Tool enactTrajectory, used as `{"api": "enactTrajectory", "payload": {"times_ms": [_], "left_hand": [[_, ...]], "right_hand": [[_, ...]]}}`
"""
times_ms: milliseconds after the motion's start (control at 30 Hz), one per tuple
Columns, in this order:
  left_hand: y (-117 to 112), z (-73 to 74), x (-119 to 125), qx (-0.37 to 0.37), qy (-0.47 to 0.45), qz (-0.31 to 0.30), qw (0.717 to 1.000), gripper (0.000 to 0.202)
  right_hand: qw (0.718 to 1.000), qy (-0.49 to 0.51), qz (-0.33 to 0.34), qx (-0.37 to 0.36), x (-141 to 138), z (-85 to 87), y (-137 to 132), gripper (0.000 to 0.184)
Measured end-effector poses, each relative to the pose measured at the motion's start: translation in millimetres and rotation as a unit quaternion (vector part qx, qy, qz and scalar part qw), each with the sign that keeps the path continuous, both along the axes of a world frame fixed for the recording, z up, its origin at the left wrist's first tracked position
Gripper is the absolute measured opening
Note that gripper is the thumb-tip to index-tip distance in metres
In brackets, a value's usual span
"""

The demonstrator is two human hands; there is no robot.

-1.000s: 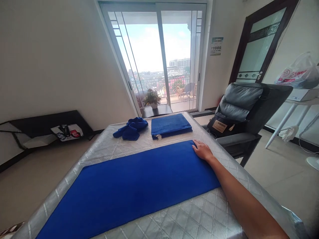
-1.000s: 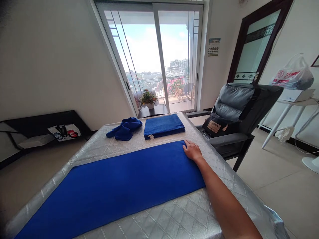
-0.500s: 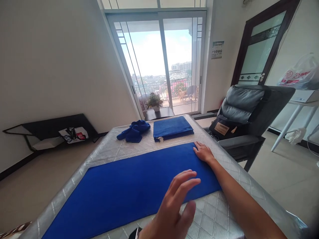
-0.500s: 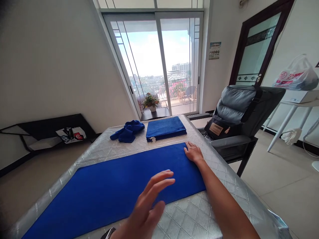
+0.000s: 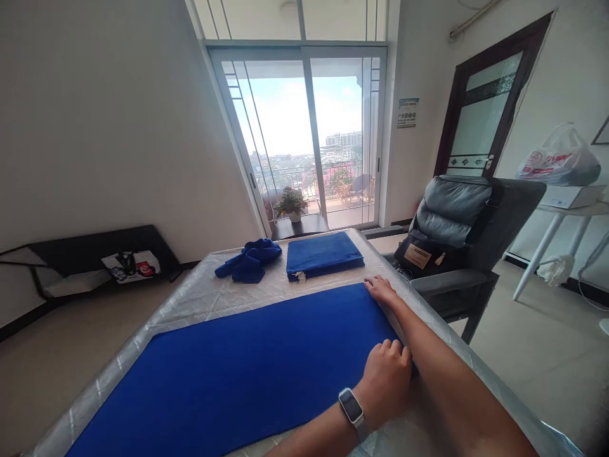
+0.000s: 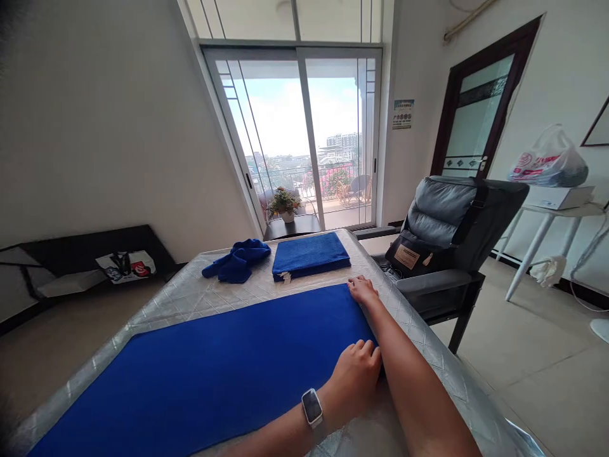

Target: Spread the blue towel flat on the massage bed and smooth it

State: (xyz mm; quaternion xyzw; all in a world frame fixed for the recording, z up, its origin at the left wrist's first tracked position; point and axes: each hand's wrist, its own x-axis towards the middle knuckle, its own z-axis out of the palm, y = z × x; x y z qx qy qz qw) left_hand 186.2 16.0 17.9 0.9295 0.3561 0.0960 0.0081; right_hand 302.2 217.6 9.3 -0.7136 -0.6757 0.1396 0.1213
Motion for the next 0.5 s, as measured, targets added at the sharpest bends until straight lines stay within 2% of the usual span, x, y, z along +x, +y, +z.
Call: {"api": "enactTrajectory", "payload": {"times_ms": [100, 300, 500], "left_hand": [[1, -4.7, 7, 0.001, 0.006, -0.004, 1.0, 0.014], [1, -13.5, 10, 0.025, 0.041, -0.057, 0.997, 0.011], [0, -22.3, 18, -0.001, -0.007, -0.052, 0.999, 0.01]], "right_hand": [[1.0, 0.006, -0.007, -0.003, 1, 0.1, 7, 0.04], [1.0, 0.015, -0.012, -0.007, -1, -1.8, 17, 0.033], [1.0, 0.022, -0.005, -0.013, 3, -4.6, 31, 0.033]]}}
